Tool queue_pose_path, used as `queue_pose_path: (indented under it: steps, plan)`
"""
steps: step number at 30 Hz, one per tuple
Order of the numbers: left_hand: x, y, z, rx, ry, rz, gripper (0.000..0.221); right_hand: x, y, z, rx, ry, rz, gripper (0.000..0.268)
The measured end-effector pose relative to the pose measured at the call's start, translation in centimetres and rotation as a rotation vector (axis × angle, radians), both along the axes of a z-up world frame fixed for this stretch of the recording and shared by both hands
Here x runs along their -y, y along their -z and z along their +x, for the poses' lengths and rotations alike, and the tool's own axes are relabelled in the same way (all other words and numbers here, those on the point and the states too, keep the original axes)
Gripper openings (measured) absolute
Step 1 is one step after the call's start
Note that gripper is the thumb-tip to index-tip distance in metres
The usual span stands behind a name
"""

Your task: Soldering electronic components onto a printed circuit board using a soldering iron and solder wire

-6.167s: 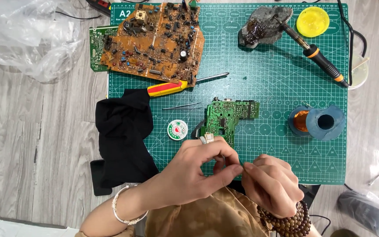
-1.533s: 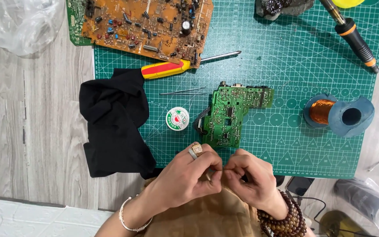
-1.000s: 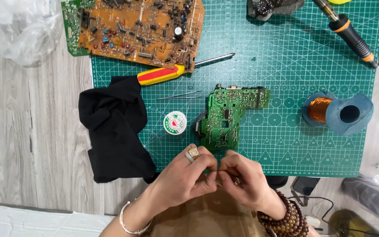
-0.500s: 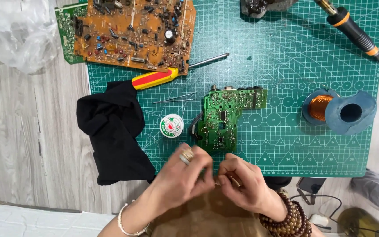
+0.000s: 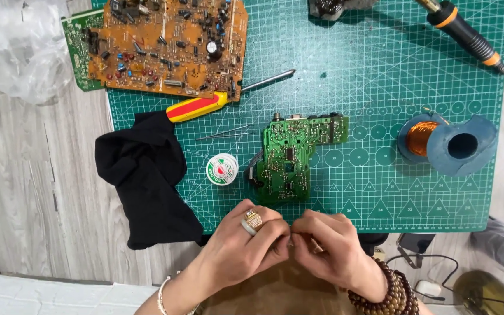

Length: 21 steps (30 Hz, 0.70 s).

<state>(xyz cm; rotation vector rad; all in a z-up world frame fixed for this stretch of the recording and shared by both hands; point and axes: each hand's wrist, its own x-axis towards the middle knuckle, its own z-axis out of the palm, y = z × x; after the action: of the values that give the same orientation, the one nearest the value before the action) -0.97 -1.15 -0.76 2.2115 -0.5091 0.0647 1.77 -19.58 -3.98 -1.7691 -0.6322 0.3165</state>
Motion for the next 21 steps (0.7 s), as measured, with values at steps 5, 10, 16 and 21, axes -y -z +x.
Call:
queue_pose_path:
  steps: [5,10,16,21]
  plan:
    - [-0.4,0.3,0.1,-0.018,0.078,-0.043,0.018,-0.3,0.6,-0.2,0.077,-0.001,0.091,0.014]
    - [-1.4,0.3,-0.6,-0.012,-0.009,-0.082,0.022,2.1,1.8,0.1,0.216,0.233,-0.191,0.02]
    - [-1.6,-0.5,-0.1,-0.071,0.01,-0.091,0.021,2.2,0.0,-0.4,-0.018,0.017,-0.08,0.037]
    - [-1.6,-1.2,-0.1,-0.062,0.025,-0.106,0.021,0.8,-0.4,0.1,0.13,-0.073,-0.005,0.021]
